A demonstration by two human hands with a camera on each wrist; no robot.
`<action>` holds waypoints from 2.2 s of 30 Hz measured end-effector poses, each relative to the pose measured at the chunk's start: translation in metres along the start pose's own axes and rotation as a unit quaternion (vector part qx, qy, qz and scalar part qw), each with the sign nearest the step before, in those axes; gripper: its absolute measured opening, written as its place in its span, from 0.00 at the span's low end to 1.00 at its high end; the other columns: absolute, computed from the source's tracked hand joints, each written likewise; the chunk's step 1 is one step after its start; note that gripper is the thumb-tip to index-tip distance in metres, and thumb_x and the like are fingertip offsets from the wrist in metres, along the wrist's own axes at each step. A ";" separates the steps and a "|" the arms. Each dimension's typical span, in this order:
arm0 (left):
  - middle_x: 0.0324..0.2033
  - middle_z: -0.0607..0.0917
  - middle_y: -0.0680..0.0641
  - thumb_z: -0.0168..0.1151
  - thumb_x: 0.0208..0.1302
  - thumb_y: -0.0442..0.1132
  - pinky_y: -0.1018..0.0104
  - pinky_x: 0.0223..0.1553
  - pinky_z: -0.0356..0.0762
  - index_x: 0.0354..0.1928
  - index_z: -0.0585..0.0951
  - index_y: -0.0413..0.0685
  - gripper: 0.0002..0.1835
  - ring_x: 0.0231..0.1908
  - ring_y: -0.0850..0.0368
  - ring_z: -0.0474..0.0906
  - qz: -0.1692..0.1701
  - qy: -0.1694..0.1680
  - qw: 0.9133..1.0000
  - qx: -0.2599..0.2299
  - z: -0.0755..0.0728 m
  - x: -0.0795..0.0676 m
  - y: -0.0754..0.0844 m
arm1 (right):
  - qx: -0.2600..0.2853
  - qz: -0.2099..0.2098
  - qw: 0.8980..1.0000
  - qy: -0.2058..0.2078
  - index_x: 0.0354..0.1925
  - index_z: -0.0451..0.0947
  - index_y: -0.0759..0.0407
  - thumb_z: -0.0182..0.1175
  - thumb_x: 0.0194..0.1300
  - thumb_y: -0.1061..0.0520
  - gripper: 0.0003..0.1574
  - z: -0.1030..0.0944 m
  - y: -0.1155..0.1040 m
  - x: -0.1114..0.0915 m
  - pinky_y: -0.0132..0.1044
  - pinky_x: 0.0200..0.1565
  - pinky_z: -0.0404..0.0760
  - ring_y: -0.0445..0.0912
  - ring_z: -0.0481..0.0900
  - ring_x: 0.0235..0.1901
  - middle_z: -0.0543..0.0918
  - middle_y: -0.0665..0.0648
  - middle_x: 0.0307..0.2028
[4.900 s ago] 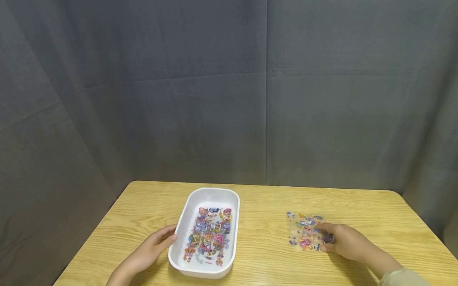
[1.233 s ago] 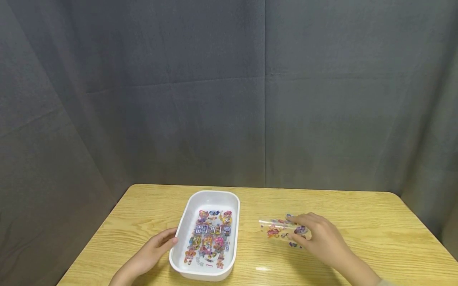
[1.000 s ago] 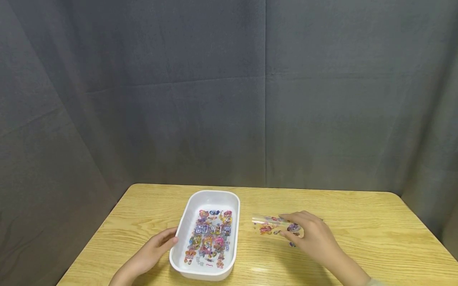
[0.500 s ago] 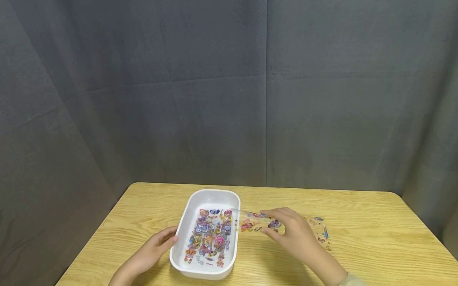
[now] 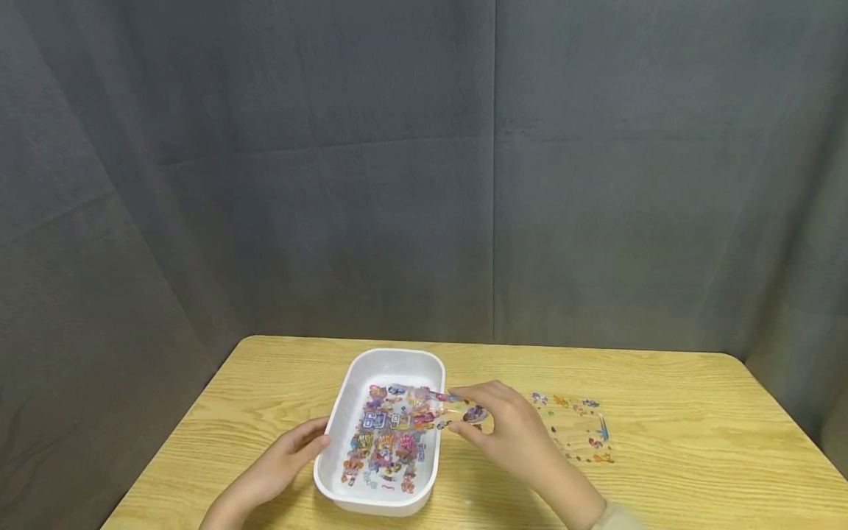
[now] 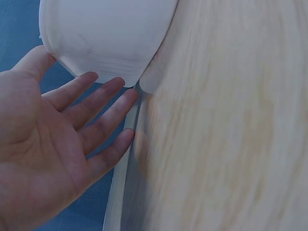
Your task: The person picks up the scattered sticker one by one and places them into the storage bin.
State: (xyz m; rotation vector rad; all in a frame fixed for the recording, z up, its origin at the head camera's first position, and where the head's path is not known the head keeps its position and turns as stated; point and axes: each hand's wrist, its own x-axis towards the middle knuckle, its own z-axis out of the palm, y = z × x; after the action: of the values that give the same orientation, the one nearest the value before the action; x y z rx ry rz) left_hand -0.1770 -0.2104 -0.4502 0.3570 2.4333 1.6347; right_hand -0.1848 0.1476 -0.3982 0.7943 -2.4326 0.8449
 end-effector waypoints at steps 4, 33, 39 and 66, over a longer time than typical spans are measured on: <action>0.58 0.78 0.36 0.52 0.77 0.47 0.39 0.62 0.67 0.68 0.66 0.30 0.30 0.60 0.36 0.72 -0.002 0.001 1.000 -0.003 0.000 0.000 0.001 | 0.009 0.009 1.000 -0.010 0.54 0.83 0.46 0.76 0.54 0.51 0.27 0.005 -0.007 0.003 0.42 0.45 0.84 0.38 0.80 0.44 0.84 0.42 0.47; 0.59 0.78 0.36 0.53 0.76 0.49 0.37 0.63 0.66 0.68 0.67 0.31 0.31 0.61 0.35 0.71 -0.014 -0.002 1.000 0.000 -0.001 0.000 0.002 | 0.013 0.017 0.997 -0.070 0.54 0.83 0.50 0.73 0.57 0.46 0.26 0.023 -0.044 0.015 0.44 0.50 0.82 0.41 0.80 0.47 0.84 0.45 0.46; 0.58 0.78 0.37 0.53 0.76 0.48 0.39 0.63 0.67 0.68 0.67 0.30 0.31 0.60 0.36 0.73 -0.008 -0.004 1.000 0.003 0.000 0.000 0.002 | -0.003 0.005 0.995 -0.097 0.52 0.84 0.52 0.74 0.56 0.47 0.26 0.026 -0.049 0.014 0.44 0.50 0.81 0.42 0.81 0.46 0.85 0.47 0.44; 0.57 0.79 0.38 0.53 0.76 0.48 0.39 0.61 0.69 0.68 0.67 0.32 0.30 0.59 0.37 0.73 -0.013 -0.004 1.000 0.003 0.000 0.000 0.004 | -0.056 0.000 0.988 -0.143 0.54 0.83 0.55 0.73 0.56 0.44 0.30 0.043 -0.058 0.004 0.46 0.52 0.78 0.45 0.80 0.46 0.86 0.50 0.45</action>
State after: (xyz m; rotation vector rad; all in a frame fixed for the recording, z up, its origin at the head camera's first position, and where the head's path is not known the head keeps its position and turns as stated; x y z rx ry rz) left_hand -0.1769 -0.2089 -0.4467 0.3310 2.4272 1.6126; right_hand -0.1593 0.0803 -0.4028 0.9277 -2.7002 0.6238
